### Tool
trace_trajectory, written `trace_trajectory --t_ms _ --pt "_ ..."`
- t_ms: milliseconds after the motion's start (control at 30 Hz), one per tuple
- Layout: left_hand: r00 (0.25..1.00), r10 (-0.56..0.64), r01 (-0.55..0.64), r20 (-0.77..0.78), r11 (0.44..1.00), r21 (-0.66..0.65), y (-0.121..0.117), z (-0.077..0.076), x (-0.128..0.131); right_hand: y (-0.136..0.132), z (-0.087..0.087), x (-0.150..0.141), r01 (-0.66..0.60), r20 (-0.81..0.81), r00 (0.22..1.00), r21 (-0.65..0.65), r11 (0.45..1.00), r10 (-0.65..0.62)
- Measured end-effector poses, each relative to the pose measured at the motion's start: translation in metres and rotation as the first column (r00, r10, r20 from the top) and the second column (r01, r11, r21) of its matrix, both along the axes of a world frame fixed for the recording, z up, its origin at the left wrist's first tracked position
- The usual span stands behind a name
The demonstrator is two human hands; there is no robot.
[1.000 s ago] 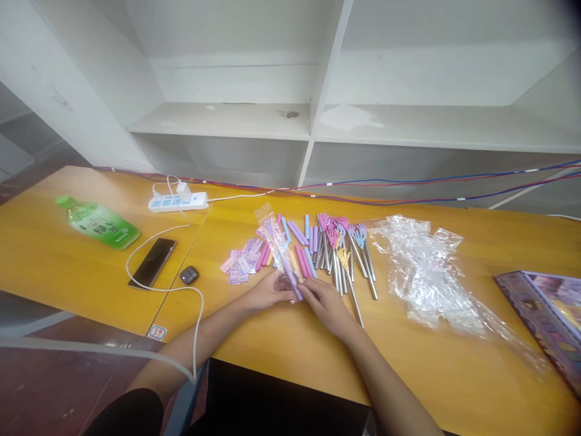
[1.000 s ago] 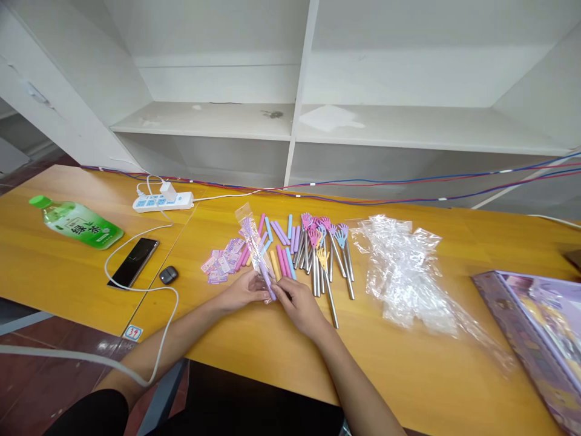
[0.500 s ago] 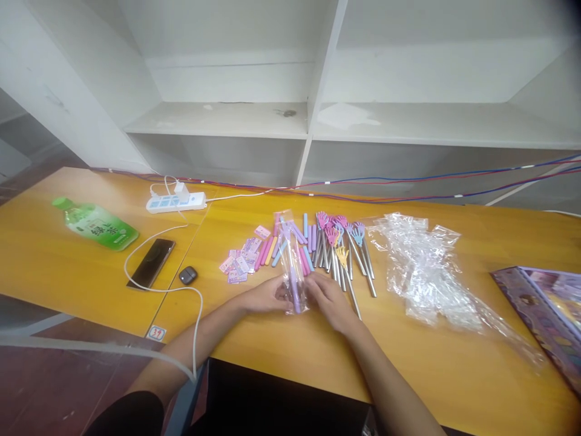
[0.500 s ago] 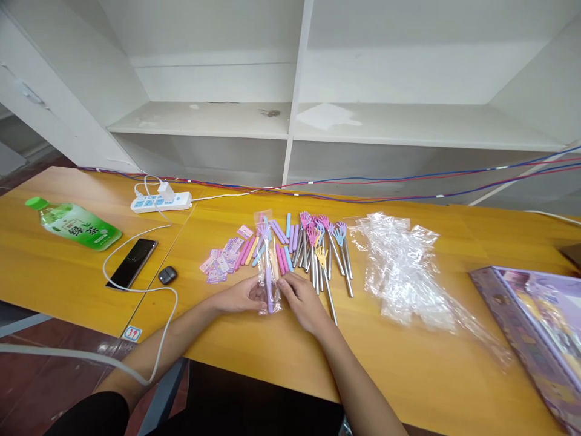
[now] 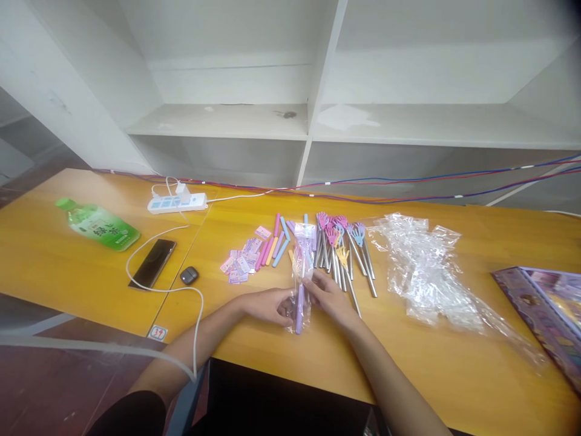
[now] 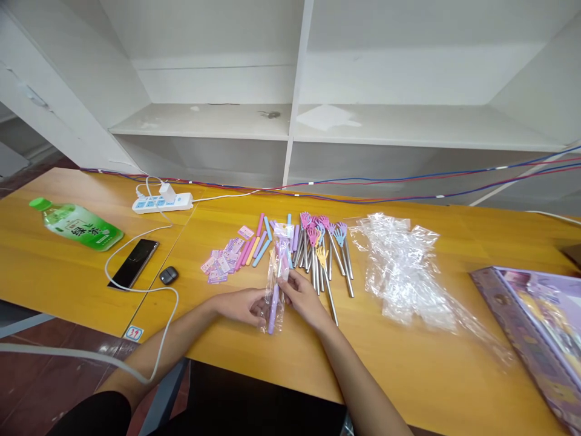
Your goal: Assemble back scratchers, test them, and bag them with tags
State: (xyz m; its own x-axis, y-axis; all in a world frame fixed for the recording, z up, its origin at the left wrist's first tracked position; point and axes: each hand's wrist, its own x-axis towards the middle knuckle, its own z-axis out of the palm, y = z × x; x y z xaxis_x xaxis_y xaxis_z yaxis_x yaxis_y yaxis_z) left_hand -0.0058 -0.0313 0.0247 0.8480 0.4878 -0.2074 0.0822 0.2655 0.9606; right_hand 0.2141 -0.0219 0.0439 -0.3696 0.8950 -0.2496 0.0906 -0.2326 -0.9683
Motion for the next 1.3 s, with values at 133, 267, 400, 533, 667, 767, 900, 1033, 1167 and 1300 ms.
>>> trace_trajectory --t_ms 133,267,400,533,667,767,900,1033,1167,1300 --pt "0.998 0.023 -0.017 -0.050 0.992 0.122 0.004 0.016 -0.005 0.001 -0.007 0.000 0.055 -0.004 0.998 -0.020 0.998 -0.055" --pt "0.805 0.552 -0.296 -0.216 0.691 0.660 0.020 0.030 -0.022 0.002 -0.013 0.001 0.152 -0.003 0.988 -0.023 0.988 -0.152" --pt "0.352 0.908 -0.126 -0.227 0.286 0.950 0.037 0.033 -0.052 0.001 -0.012 0.002 0.179 -0.020 0.983 -0.025 0.983 -0.180" --pt "0.208 0.910 0.059 -0.359 0.354 0.933 0.038 0.033 -0.075 0.000 -0.012 0.001 0.174 -0.009 0.985 -0.026 0.984 -0.175" --pt "0.219 0.840 0.150 -0.495 0.473 0.868 0.033 0.032 -0.082 0.000 -0.014 0.000 0.173 -0.001 0.985 -0.026 0.985 -0.173" --pt "0.209 0.819 0.164 -0.534 0.509 0.845 0.034 0.031 -0.082 0.000 -0.014 0.001 0.175 0.004 0.985 -0.023 0.984 -0.175" --pt "0.241 0.816 0.109 -0.526 0.516 0.850 0.038 0.031 -0.085 0.000 -0.015 0.000 0.165 0.018 0.986 -0.005 0.986 -0.165" --pt "0.403 0.772 -0.048 -0.491 0.554 0.831 0.041 0.038 -0.091 0.001 -0.018 -0.001 0.172 0.014 0.985 -0.005 0.985 -0.172" --pt "0.615 0.698 -0.333 -0.366 0.651 0.682 0.041 0.050 -0.090 0.001 -0.016 0.000 0.129 0.026 0.991 0.003 0.992 -0.129" --pt "0.667 0.744 -0.679 -0.044 0.630 0.376 0.035 0.048 -0.063 -0.004 -0.011 -0.005 -0.009 0.040 0.999 -0.008 1.000 0.009"
